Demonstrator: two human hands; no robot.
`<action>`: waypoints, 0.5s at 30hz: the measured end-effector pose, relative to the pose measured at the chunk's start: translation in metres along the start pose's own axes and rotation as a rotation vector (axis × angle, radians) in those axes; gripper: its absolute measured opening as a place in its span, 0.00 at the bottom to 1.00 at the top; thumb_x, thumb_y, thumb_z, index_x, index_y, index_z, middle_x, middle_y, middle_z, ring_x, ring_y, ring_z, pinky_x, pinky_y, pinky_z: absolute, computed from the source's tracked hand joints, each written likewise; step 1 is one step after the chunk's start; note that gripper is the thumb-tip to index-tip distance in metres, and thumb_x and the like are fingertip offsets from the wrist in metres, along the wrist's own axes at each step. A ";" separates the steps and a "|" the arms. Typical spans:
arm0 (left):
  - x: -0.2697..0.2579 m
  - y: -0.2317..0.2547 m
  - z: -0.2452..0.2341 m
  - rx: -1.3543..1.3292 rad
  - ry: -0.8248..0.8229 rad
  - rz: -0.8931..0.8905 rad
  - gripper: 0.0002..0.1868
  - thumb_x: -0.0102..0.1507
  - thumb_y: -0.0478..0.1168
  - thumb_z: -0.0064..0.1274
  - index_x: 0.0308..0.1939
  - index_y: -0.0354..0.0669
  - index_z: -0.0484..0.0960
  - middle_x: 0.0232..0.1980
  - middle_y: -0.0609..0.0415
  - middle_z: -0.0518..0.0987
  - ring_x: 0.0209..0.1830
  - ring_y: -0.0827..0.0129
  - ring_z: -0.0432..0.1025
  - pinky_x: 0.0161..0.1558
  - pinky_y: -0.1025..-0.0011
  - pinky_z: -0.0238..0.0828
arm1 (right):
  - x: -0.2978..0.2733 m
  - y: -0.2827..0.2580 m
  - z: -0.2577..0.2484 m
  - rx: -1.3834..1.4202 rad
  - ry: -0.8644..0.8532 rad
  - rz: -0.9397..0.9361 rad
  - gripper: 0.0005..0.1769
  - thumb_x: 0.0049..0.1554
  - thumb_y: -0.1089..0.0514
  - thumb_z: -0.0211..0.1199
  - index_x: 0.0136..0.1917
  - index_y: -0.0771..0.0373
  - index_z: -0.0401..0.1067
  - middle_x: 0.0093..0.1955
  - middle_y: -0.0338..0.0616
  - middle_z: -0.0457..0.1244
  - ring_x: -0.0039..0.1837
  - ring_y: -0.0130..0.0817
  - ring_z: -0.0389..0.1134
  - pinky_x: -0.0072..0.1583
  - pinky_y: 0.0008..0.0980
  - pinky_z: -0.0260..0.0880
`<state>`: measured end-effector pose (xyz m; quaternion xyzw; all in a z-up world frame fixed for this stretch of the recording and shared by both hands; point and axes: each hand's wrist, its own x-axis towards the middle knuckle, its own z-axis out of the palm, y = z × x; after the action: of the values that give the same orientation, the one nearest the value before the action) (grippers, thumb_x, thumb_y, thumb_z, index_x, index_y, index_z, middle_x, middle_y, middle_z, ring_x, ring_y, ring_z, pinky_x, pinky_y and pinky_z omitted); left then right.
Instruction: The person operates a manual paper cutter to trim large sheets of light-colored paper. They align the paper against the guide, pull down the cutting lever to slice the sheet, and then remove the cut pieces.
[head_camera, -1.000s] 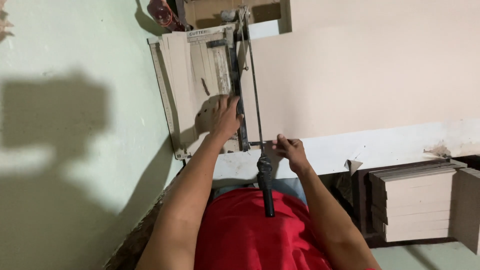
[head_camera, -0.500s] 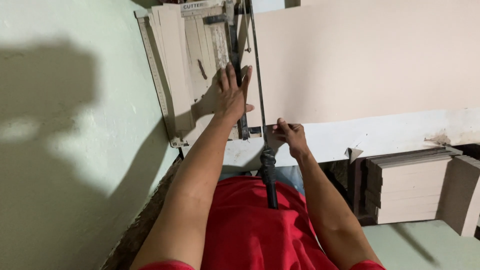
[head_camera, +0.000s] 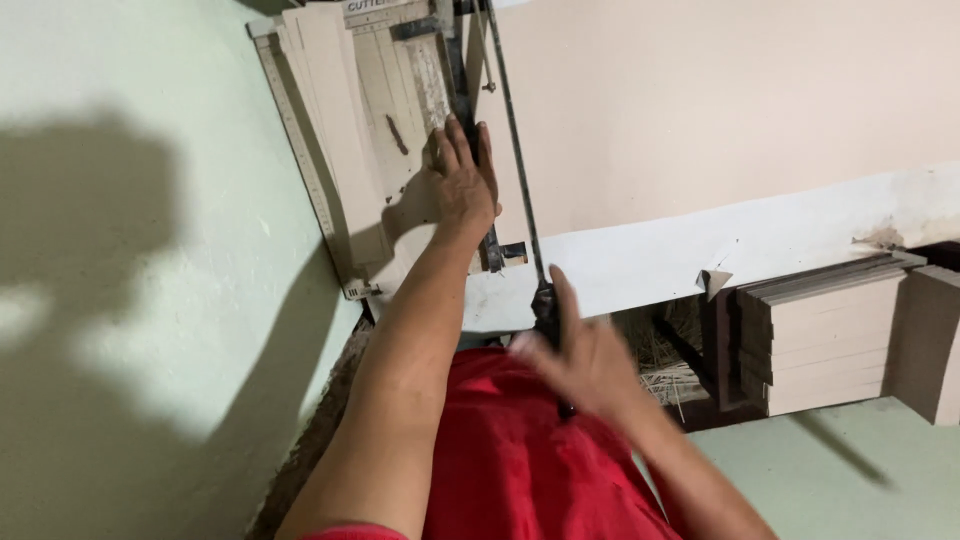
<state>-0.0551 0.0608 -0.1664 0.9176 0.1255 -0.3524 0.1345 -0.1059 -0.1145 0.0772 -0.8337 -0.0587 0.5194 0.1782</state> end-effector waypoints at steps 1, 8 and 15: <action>-0.012 0.010 -0.021 0.044 -0.052 -0.050 0.65 0.58 0.50 0.68 0.82 0.46 0.31 0.80 0.30 0.24 0.81 0.34 0.22 0.67 0.34 0.55 | -0.020 -0.021 -0.003 -0.024 -0.073 0.053 0.62 0.51 0.22 0.52 0.85 0.50 0.29 0.46 0.71 0.70 0.50 0.68 0.74 0.56 0.56 0.76; -0.006 0.007 -0.008 -0.082 -0.035 -0.032 0.63 0.57 0.42 0.67 0.82 0.48 0.33 0.81 0.31 0.27 0.81 0.35 0.22 0.65 0.29 0.54 | 0.090 0.100 0.150 -0.195 0.337 -0.078 0.43 0.59 0.60 0.54 0.82 0.65 0.41 0.27 0.55 0.66 0.31 0.55 0.72 0.35 0.43 0.67; -0.030 0.004 -0.020 -0.123 0.025 -0.001 0.63 0.55 0.40 0.70 0.82 0.51 0.38 0.80 0.31 0.24 0.80 0.32 0.22 0.66 0.35 0.53 | 0.052 0.065 0.090 0.096 0.154 -0.023 0.50 0.58 0.47 0.58 0.84 0.49 0.34 0.41 0.66 0.70 0.44 0.68 0.73 0.46 0.59 0.69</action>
<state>-0.0625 0.0595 -0.1311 0.9117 0.1494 -0.3327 0.1890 -0.1675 -0.1392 -0.0256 -0.8610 -0.0297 0.4538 0.2279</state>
